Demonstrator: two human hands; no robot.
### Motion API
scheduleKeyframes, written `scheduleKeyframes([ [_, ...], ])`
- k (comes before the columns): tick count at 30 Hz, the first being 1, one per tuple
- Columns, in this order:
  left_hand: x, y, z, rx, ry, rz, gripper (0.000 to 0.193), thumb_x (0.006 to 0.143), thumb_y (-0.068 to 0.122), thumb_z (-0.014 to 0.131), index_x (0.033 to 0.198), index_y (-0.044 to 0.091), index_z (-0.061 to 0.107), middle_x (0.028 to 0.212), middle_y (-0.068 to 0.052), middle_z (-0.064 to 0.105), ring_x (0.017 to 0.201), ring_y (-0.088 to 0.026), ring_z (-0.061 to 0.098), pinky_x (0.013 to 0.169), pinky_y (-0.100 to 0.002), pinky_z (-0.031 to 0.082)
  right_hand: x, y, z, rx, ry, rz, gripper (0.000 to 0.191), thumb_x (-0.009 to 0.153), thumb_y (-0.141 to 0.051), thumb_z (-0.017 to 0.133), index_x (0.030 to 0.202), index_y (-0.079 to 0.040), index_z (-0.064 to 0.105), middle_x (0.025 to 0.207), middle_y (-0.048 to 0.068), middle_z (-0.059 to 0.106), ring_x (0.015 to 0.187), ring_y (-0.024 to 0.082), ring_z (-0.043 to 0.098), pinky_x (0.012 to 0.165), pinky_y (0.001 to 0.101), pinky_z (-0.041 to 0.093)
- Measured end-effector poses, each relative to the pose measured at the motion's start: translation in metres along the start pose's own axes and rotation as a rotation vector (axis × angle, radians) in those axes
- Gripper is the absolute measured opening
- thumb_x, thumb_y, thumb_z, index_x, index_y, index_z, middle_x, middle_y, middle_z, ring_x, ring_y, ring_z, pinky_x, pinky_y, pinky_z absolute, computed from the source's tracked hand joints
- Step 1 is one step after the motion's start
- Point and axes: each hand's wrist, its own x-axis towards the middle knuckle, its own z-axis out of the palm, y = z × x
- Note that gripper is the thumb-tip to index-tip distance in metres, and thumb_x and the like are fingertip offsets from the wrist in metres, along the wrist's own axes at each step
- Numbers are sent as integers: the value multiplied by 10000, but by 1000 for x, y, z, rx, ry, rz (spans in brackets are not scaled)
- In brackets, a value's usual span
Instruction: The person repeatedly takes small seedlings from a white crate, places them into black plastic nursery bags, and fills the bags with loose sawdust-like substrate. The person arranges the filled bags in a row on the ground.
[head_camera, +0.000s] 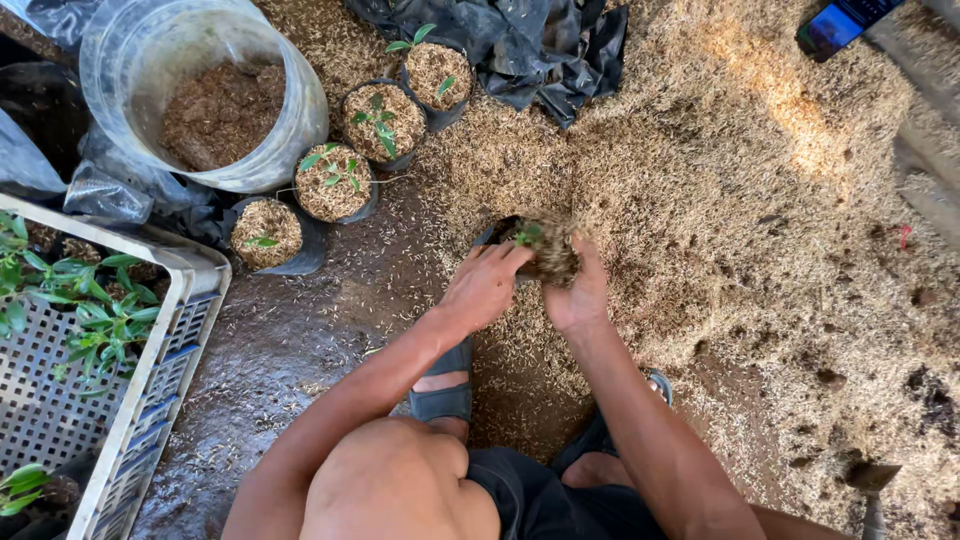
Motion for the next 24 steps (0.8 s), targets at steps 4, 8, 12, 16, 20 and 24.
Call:
scheduleKeyframes([
  [4, -1, 0, -9, -36, 18, -26, 323, 887, 3, 574, 1197, 85, 609, 1199, -126, 671, 1139, -332, 660, 1045, -489, 439, -12, 16, 4, -214, 98, 12, 369, 956, -354, 602, 1217, -93, 594, 1189, 129, 685, 1075, 279, 654, 1000, 451, 522],
  [8, -2, -5, -18, 88, -33, -159, 187, 938, 109, 577, 1101, 90, 667, 1156, -106, 698, 1099, -281, 679, 1049, -461, 456, -1, -8, -7, -889, 277, -70, 437, 1027, -386, 503, 1408, -218, 635, 1381, 4, 604, 1208, 177, 544, 1109, 423, 346],
  [12, -1, -9, -27, 274, -70, -190, 434, 871, 450, 671, 1027, 47, 716, 1040, -196, 665, 1024, -348, 644, 915, -507, 438, 17, -60, -47, -1538, 420, -45, 622, 907, -557, 649, 1425, -228, 545, 1476, 151, 586, 1348, 325, 575, 1154, 525, 476],
  [16, 3, -9, -32, 252, -128, -313, 478, 959, 500, 618, 1019, 42, 736, 1035, -190, 669, 984, -338, 661, 954, -505, 445, 3, -55, -101, -2060, 503, -103, 856, 878, -578, 791, 1547, -170, 445, 1559, 326, 266, 1400, 597, 247, 988, 797, 300],
  [20, 12, -10, -27, -110, -9, -493, 350, 981, 346, 572, 1058, 45, 734, 1075, -148, 690, 911, -297, 689, 919, -484, 501, 0, -14, -126, -2156, 343, -194, 642, 899, -462, 703, 1472, -204, 572, 1436, 242, 484, 1266, 428, 468, 1009, 611, 499],
  [24, 27, -9, -17, -449, -3, -484, 408, 997, 165, 506, 1365, -7, 546, 1346, -193, 574, 1070, -368, 622, 934, -502, 532, 27, -29, -116, -1588, 475, 138, 467, 943, -438, 551, 1363, -248, 628, 1328, 149, 715, 990, 419, 663, 857, 610, 608],
])
